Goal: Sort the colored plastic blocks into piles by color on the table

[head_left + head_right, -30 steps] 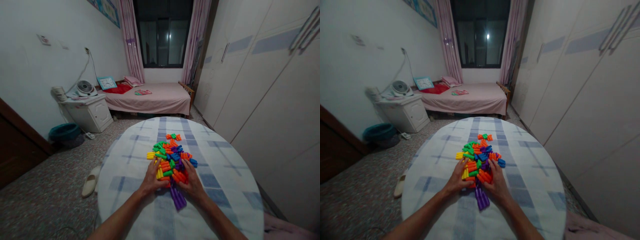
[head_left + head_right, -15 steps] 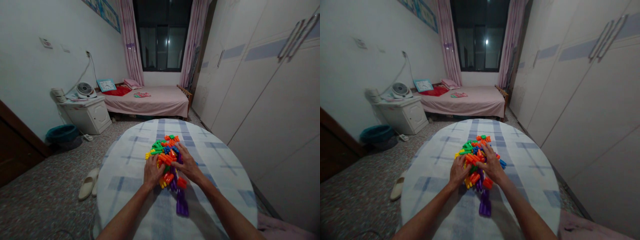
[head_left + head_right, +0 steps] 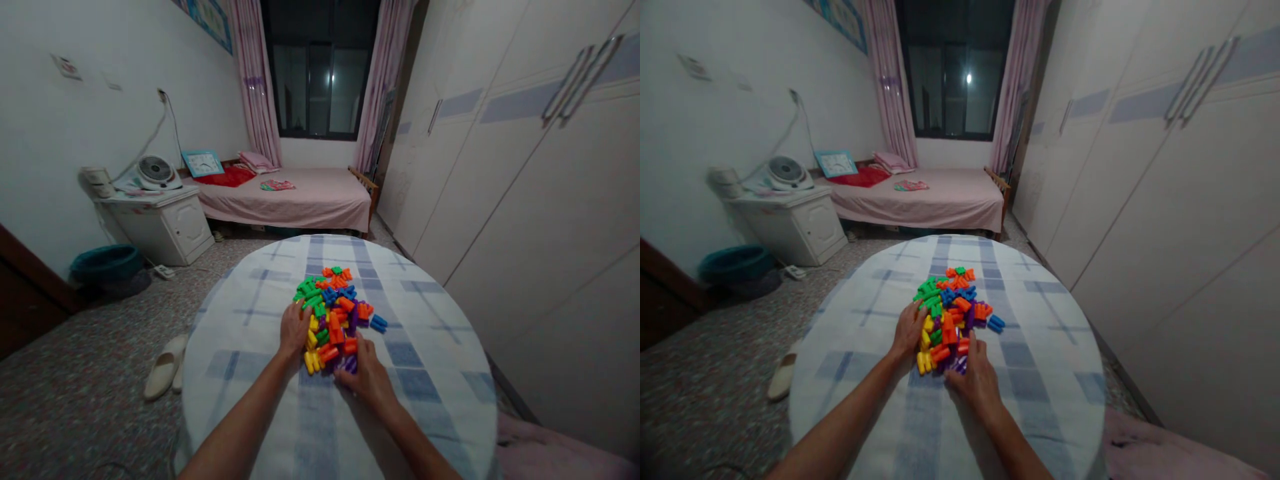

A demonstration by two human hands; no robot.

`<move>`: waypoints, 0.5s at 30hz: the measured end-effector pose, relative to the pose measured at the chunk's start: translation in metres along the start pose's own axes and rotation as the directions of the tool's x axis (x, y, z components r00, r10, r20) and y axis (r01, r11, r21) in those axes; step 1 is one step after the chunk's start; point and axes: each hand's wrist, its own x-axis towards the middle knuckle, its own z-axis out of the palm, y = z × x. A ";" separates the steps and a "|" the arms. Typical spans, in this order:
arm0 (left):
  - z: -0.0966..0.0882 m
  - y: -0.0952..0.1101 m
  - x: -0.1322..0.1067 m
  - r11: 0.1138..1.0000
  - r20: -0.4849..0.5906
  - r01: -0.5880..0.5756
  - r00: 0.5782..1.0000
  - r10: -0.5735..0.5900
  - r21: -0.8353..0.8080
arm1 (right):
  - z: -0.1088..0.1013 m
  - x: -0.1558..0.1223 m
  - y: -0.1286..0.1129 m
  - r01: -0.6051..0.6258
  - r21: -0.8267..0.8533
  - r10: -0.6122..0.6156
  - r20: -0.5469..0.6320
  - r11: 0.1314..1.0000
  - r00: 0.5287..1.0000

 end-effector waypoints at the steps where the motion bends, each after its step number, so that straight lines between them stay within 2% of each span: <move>1: 0.003 0.001 -0.005 1.000 0.001 -0.007 1.000 0.007 0.004 | 0.005 0.012 -0.003 -0.004 0.059 0.007 -0.046 0.998 0.999; 4: 0.002 0.001 -0.019 0.999 0.003 -0.009 1.000 0.009 -0.036 | 0.016 0.039 -0.011 0.031 0.223 0.004 -0.156 0.974 0.988; 7: -0.007 0.000 -0.036 0.999 0.006 0.002 1.000 -0.002 -0.041 | 0.016 0.042 -0.011 0.094 0.279 -0.024 -0.245 0.956 0.969; 11: -0.016 0.001 -0.058 0.999 0.002 0.036 0.999 -0.036 -0.035 | 0.009 0.016 0.006 0.042 0.267 0.041 -0.298 0.963 0.954; 15: -0.019 0.000 -0.066 0.996 -0.064 0.037 0.997 -0.041 -0.075 | 0.003 -0.015 0.019 -0.007 0.251 0.083 -0.290 0.968 0.954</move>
